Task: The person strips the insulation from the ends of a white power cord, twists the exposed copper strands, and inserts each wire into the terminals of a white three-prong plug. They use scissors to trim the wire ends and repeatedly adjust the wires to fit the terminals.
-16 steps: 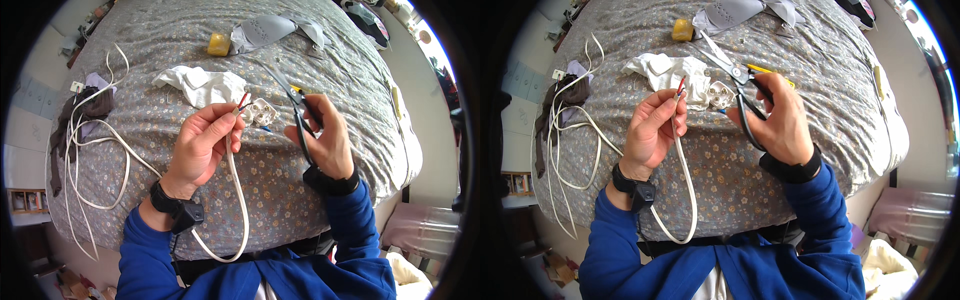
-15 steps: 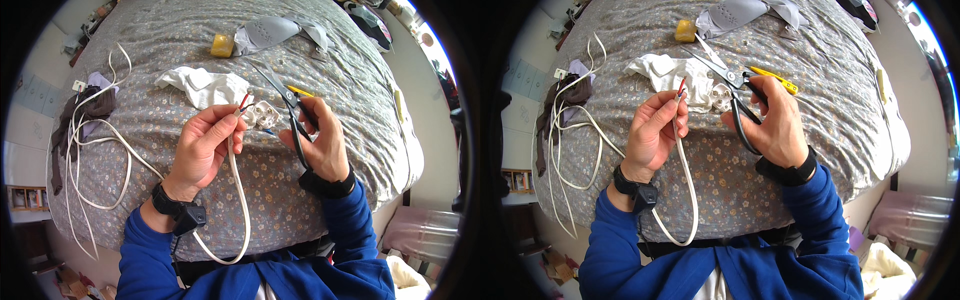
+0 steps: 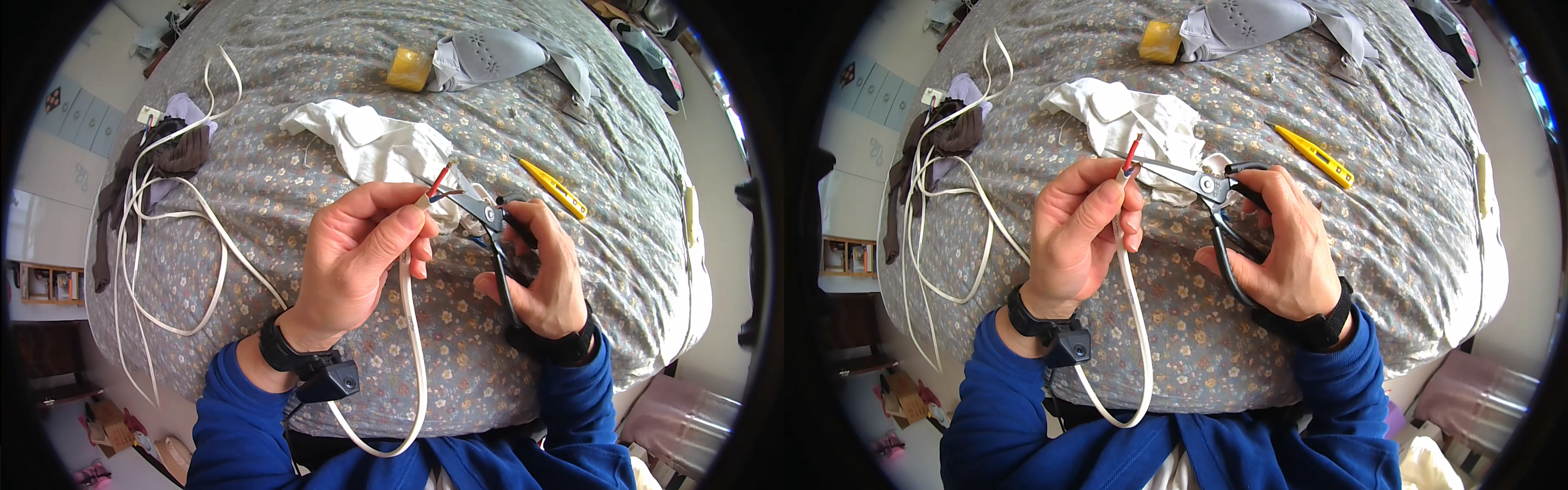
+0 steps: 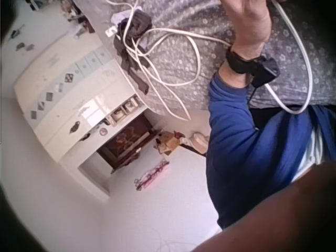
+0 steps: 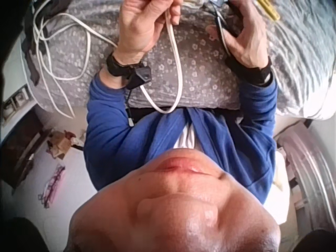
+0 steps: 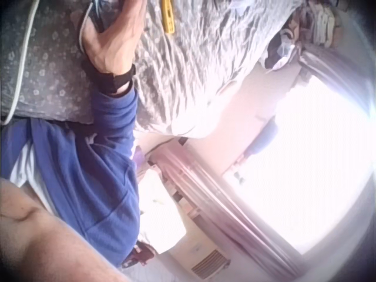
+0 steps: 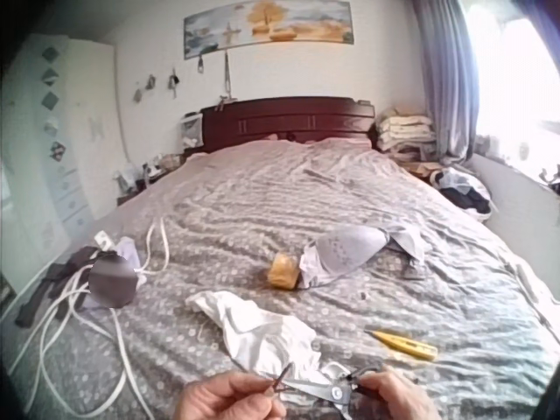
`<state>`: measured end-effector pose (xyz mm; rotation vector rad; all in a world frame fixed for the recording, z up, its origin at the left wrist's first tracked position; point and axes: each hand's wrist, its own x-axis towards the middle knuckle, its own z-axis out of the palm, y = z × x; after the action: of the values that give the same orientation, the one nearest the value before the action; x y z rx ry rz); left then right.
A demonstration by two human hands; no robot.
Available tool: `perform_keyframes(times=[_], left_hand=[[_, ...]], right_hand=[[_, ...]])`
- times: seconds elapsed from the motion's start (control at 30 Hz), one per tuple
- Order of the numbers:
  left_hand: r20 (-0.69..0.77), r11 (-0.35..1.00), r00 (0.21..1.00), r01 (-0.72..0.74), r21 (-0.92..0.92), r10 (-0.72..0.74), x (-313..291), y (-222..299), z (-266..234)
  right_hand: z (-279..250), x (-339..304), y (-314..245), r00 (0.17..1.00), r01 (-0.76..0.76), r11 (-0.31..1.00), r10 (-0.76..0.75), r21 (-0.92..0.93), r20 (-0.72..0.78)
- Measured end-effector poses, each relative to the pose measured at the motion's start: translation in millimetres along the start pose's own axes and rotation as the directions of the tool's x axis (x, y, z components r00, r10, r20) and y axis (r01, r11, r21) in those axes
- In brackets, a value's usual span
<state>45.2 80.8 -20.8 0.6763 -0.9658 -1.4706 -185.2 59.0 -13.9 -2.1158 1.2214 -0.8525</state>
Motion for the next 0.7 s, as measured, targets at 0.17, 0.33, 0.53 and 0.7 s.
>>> perform_keyframes(times=[0.17, 0.33, 0.53, 0.7], left_hand=[[-0.012, 0.998, 0.999, -0.029, 0.057, 0.030, -1.7, 1.4, 0.9], [-0.013, 0.994, 0.997, -0.075, 0.082, 0.076, -2.1, 0.2, 0.7], [-0.031, 0.995, 0.997, -0.074, 0.069, 0.077, -0.2, -1.0, -0.9], [-0.047, 0.995, 0.997, -0.056, 0.077, 0.060, -0.5, -1.7, 1.2]], right_hand=[[0.3, -3.9, 3.2, 0.996, -0.081, 0.995, 0.084, 0.049, -0.043], [2.2, -4.9, 7.6, 0.988, -0.132, 0.963, 0.148, 0.234, -0.051], [2.1, -4.1, 6.2, 0.999, -0.019, 0.994, 0.023, 0.108, -0.033], [1.6, -1.0, 2.1, 1.000, 0.000, 0.999, -0.001, 0.039, 0.027]])
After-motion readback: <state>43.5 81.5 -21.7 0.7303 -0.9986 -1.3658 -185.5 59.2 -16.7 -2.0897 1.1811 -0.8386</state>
